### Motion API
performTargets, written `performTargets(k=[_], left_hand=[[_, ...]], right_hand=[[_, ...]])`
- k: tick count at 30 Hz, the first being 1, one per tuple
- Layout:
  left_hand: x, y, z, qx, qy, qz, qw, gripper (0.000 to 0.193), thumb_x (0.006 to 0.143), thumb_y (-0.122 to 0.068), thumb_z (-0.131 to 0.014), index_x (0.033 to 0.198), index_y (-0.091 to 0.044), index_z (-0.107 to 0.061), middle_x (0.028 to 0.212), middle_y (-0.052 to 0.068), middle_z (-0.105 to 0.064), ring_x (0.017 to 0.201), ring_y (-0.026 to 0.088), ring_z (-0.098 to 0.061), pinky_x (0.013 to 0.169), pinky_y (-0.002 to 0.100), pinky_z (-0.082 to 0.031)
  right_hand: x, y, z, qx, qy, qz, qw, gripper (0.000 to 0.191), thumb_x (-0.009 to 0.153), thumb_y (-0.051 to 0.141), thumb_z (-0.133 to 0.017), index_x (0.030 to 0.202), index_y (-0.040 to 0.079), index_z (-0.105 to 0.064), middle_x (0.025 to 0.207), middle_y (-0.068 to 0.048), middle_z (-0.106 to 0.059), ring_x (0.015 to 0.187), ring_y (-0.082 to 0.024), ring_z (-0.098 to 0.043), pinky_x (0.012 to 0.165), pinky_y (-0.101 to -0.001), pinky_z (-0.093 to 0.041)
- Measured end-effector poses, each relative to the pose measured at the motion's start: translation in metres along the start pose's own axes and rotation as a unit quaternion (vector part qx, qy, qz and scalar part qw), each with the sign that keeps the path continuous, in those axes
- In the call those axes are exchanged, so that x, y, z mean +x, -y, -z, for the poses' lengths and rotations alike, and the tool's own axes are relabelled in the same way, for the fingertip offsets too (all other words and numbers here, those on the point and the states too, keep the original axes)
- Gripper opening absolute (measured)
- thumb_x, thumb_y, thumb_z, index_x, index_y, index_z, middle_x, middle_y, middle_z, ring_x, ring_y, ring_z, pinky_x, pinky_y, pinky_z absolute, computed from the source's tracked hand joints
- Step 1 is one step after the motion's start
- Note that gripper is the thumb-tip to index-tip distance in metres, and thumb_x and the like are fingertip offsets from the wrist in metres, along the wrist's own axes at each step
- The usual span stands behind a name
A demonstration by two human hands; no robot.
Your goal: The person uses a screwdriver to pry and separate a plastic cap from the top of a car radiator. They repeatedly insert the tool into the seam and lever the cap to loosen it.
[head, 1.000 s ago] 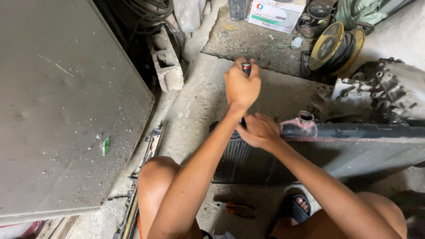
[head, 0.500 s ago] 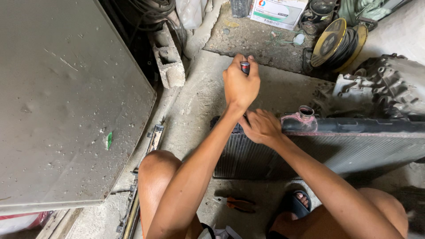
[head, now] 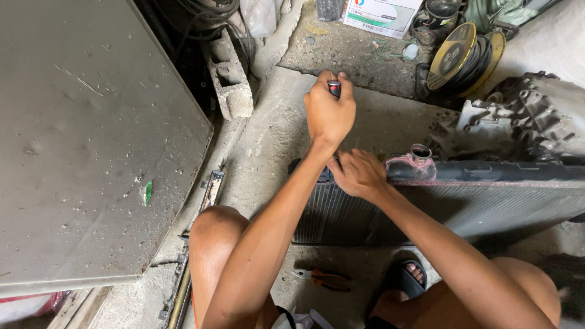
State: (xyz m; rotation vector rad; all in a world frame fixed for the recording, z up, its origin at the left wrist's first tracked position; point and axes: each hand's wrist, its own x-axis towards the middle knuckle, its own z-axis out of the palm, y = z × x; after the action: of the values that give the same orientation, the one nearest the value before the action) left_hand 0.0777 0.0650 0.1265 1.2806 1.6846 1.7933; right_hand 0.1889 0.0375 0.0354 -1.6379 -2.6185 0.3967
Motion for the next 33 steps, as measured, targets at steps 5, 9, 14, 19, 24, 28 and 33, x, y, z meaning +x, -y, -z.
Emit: performTargets(k=[5,9,14,19,24,28,33], left_hand=[[0.003,0.003,-0.003,0.003,0.003,0.007,1.0,0.029,0.095,-0.025,-0.061,0.078,-0.002,-0.059,0.058,0.017,-0.063,0.051,0.036,-0.063,0.056,0.047,-0.047],[0.008,0.005,-0.004,0.004,0.005,0.021,1.0,0.03,0.096,-0.026,-0.061,0.077,-0.002,-0.059,0.059,0.017,-0.063,0.051,0.035,-0.063,0.057,0.046,-0.049],[0.009,0.007,-0.004,0.016,0.006,0.026,1.0,0.029,0.095,-0.025,-0.061,0.077,-0.002,-0.06,0.059,0.017,-0.064,0.052,0.035,-0.063,0.058,0.046,-0.049],[0.012,0.01,-0.007,0.007,0.01,0.032,0.999,0.029,0.095,-0.025,-0.061,0.078,-0.002,-0.06,0.061,0.018,-0.066,0.055,0.036,-0.066,0.059,0.046,-0.05],[0.018,0.017,-0.01,0.034,0.01,0.035,0.999,0.029,0.094,-0.027,-0.062,0.079,-0.001,-0.062,0.064,0.02,-0.068,0.063,0.04,-0.068,0.064,0.048,-0.051],[0.022,0.022,-0.013,0.049,0.021,0.051,0.997,0.029,0.094,-0.027,-0.062,0.08,-0.001,-0.064,0.067,0.021,-0.069,0.067,0.042,-0.069,0.069,0.049,-0.052],[0.028,0.039,-0.023,0.051,0.02,0.039,0.998,0.025,0.091,-0.025,-0.063,0.084,-0.001,-0.067,0.072,0.021,-0.072,0.071,0.042,-0.07,0.071,0.049,-0.052]], right_hand=[[-0.001,0.001,0.001,0.005,-0.021,0.016,1.0,0.057,0.102,0.052,-0.037,0.108,0.005,-0.069,0.087,-0.027,-0.07,0.091,-0.044,-0.067,0.088,-0.0568,-0.05],[-0.002,0.003,0.005,0.016,-0.012,0.019,1.0,0.056,0.103,0.051,-0.035,0.113,0.006,-0.068,0.085,-0.028,-0.07,0.09,-0.045,-0.068,0.088,-0.0575,-0.05],[-0.003,0.006,0.009,0.018,-0.015,0.025,0.999,0.058,0.103,0.052,-0.034,0.113,0.006,-0.069,0.086,-0.026,-0.071,0.092,-0.045,-0.068,0.09,-0.0569,-0.05],[-0.003,0.008,0.013,0.037,0.005,0.019,0.999,0.06,0.104,0.053,-0.029,0.115,0.007,-0.067,0.086,-0.025,-0.072,0.09,-0.044,-0.068,0.089,-0.0568,-0.05],[-0.004,0.011,0.016,0.063,0.008,0.002,0.998,0.061,0.103,0.053,-0.028,0.114,0.008,-0.067,0.089,-0.024,-0.073,0.092,-0.044,-0.069,0.089,-0.0564,-0.051],[-0.005,0.014,0.019,0.08,0.01,-0.016,0.997,0.062,0.103,0.055,-0.028,0.114,0.008,-0.067,0.092,-0.024,-0.073,0.094,-0.044,-0.069,0.089,-0.0557,-0.051],[-0.007,0.021,0.027,0.076,0.037,-0.054,0.995,0.066,0.103,0.059,-0.026,0.113,0.01,-0.068,0.092,-0.023,-0.074,0.095,-0.044,-0.069,0.088,-0.0572,-0.052]])
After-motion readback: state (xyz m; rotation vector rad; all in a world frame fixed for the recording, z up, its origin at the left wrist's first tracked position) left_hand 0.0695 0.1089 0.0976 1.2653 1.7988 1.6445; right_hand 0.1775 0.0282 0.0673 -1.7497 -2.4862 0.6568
